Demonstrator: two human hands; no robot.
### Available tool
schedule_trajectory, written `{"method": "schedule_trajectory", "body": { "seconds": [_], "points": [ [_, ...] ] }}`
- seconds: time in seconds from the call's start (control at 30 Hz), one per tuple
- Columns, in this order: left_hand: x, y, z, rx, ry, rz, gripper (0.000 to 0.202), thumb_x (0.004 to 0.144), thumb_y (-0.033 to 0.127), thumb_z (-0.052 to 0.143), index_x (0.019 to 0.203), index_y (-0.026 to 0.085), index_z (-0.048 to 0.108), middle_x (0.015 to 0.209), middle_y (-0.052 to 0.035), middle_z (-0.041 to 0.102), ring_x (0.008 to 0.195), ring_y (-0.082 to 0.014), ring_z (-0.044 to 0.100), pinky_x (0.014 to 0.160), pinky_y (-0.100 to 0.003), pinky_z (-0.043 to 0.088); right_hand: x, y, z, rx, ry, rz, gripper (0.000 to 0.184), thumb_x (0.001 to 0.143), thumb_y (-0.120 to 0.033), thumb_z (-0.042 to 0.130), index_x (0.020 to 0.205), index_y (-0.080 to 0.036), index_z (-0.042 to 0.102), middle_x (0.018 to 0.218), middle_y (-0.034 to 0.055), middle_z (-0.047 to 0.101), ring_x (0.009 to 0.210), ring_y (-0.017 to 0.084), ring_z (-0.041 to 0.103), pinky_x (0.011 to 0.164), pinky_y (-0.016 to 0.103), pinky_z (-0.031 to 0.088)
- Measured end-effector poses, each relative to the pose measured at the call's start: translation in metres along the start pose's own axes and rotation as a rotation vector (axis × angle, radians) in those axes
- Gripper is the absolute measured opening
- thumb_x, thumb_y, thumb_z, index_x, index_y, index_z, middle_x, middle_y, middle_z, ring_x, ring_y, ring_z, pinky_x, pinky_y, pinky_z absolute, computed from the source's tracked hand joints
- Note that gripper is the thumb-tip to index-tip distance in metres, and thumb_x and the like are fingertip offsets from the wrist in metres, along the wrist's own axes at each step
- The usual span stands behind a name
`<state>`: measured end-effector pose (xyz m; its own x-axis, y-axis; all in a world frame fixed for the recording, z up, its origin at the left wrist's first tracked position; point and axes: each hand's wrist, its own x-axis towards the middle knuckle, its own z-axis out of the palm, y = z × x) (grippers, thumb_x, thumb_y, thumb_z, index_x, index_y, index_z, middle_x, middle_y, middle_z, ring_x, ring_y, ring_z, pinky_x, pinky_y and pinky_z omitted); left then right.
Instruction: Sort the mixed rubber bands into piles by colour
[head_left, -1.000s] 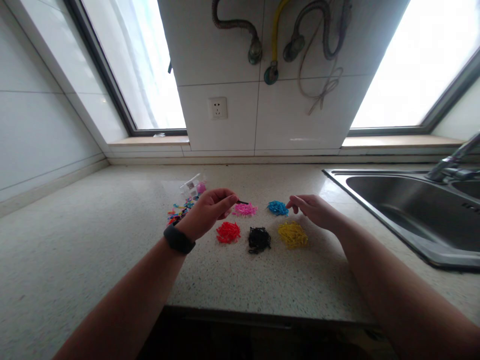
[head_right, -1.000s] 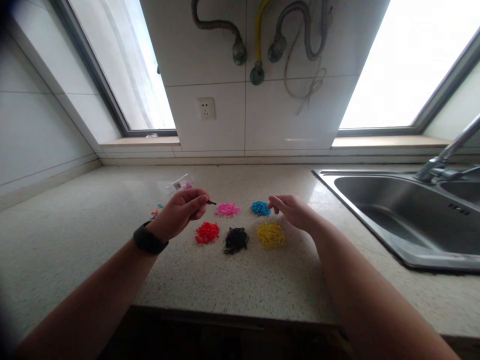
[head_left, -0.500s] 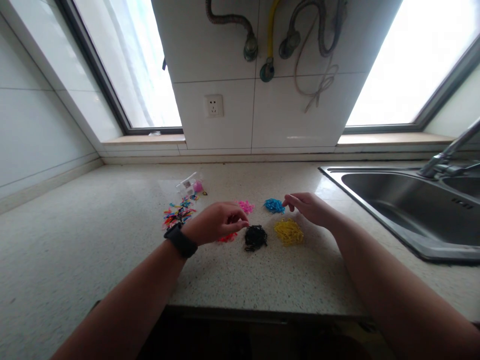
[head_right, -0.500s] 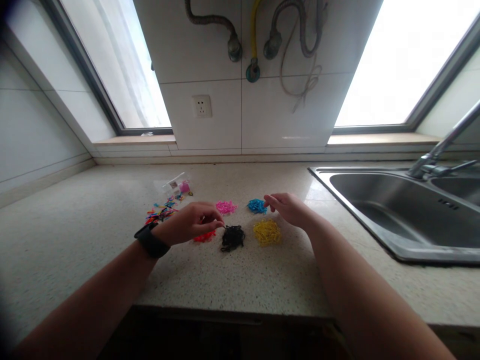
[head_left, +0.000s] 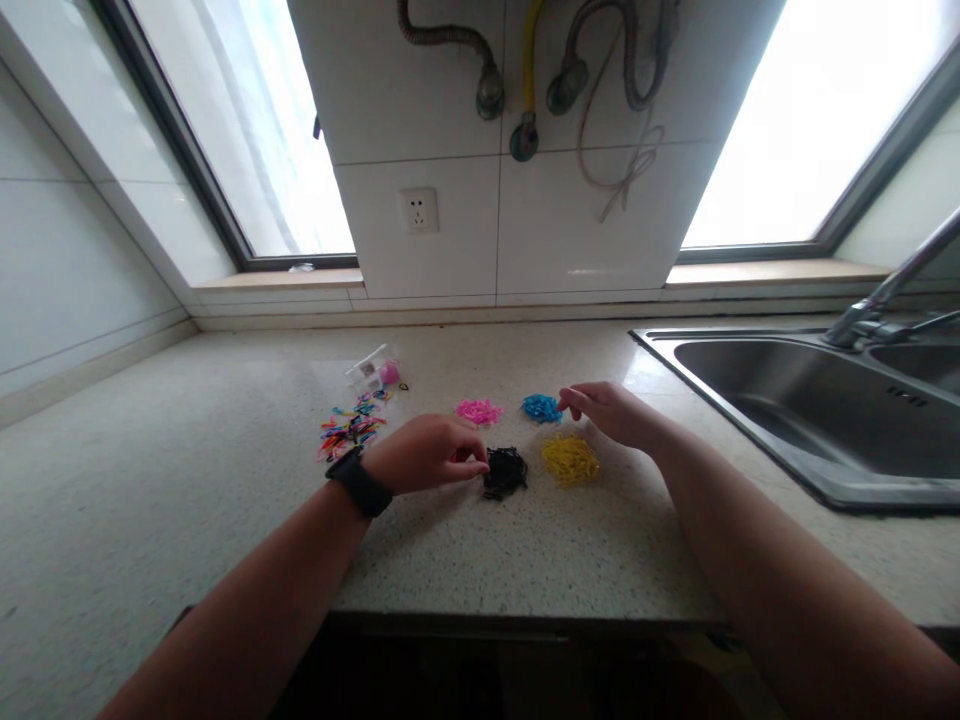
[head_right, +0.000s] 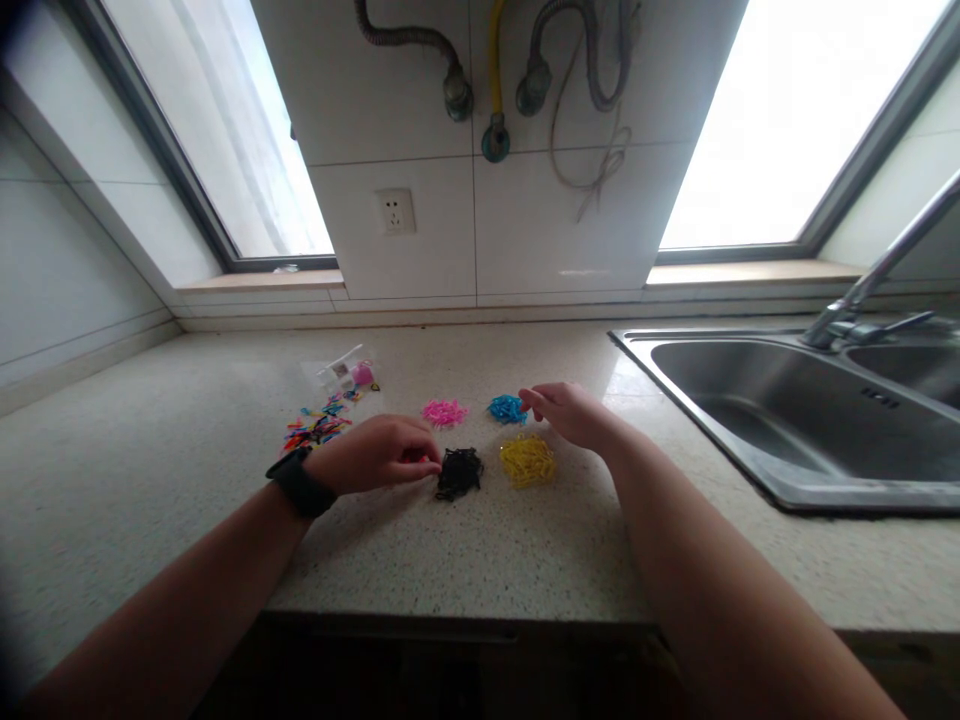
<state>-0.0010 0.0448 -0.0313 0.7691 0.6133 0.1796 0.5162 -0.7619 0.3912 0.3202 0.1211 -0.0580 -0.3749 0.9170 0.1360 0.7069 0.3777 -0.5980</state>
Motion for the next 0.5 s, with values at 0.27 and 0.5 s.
{"method": "schedule_trajectory", "body": {
  "seconds": [0.27, 0.5],
  "points": [
    [0.0033, 0.0004, 0.0049, 0.015, 0.032, 0.033, 0.016, 0.091, 0.03, 0.063, 0.09, 0.021, 0.076, 0.083, -0.0046, 0.072, 0.075, -0.0157, 0.062, 0.07, -0.028, 0.041, 0.0003, 0.0004, -0.0002, 0.004, 0.006, -0.007, 0.051, 0.097, -0.058, 0.041, 0.089, -0.021, 0.075, 0.079, 0.0061, 0.069, 0.063, 0.015, 0.053, 0.061, 0.03, 0.039],
    [0.0018, -0.0016, 0.0023, 0.004, 0.051, 0.036, 0.017, 0.092, 0.029, 0.062, 0.095, 0.021, 0.076, 0.083, -0.0046, 0.072, 0.076, -0.0157, 0.063, 0.071, -0.027, 0.042, -0.0006, -0.0005, -0.001, 0.024, 0.023, -0.025, 0.052, 0.097, -0.058, 0.041, 0.089, -0.02, 0.075, 0.079, 0.0069, 0.069, 0.062, 0.015, 0.051, 0.06, 0.029, 0.038]
  ]
}}
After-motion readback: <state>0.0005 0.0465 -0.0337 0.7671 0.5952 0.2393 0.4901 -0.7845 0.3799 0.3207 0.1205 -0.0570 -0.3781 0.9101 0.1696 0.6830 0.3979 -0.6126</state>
